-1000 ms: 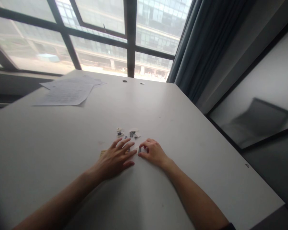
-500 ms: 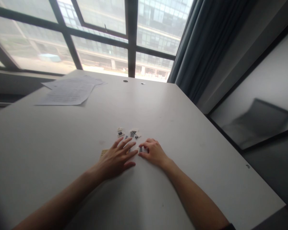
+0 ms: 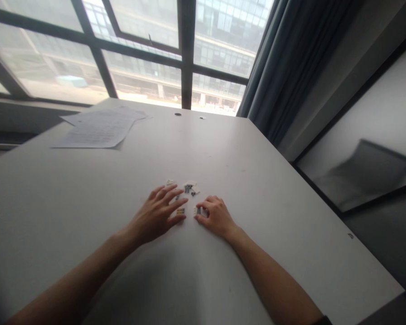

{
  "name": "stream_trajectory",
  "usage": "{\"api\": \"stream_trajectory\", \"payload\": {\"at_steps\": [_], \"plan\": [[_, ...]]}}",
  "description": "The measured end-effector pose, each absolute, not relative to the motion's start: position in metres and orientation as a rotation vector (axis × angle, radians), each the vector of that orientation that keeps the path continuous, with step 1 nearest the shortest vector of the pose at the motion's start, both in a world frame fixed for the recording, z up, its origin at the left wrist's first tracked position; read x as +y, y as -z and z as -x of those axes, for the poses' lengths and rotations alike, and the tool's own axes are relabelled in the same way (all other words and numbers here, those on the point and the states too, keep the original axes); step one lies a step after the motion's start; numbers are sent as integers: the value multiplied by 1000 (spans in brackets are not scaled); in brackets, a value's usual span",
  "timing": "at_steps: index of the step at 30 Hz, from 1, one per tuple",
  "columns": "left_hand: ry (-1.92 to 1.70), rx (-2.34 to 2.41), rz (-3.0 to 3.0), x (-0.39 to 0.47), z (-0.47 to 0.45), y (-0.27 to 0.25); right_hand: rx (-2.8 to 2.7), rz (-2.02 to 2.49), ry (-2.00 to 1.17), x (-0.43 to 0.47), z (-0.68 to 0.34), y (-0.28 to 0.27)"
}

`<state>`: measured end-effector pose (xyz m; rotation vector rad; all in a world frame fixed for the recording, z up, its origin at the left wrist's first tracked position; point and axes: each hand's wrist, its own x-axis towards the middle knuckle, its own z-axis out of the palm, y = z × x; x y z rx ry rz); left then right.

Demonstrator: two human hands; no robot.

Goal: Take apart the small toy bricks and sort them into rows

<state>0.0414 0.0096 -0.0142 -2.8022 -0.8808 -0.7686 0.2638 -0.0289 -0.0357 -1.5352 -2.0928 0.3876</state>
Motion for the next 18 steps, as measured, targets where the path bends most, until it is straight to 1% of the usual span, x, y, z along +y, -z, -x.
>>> {"api": "stream_trajectory", "payload": {"at_steps": [5,10,14,18], "plan": [[1037,-1229,2626,41,-7,9,-2092,1542,-386,-28,-264,36],[1322,-1596,2363,69,34,30,-2094,1541,-399,-29,-263,36],[1370,-1752,2279,78,48,43,-2089,1543,-399,-30,-265,35],[1369,-1770,2280,80,46,45,-2069,1444,-376,-28,-273,32]]}}
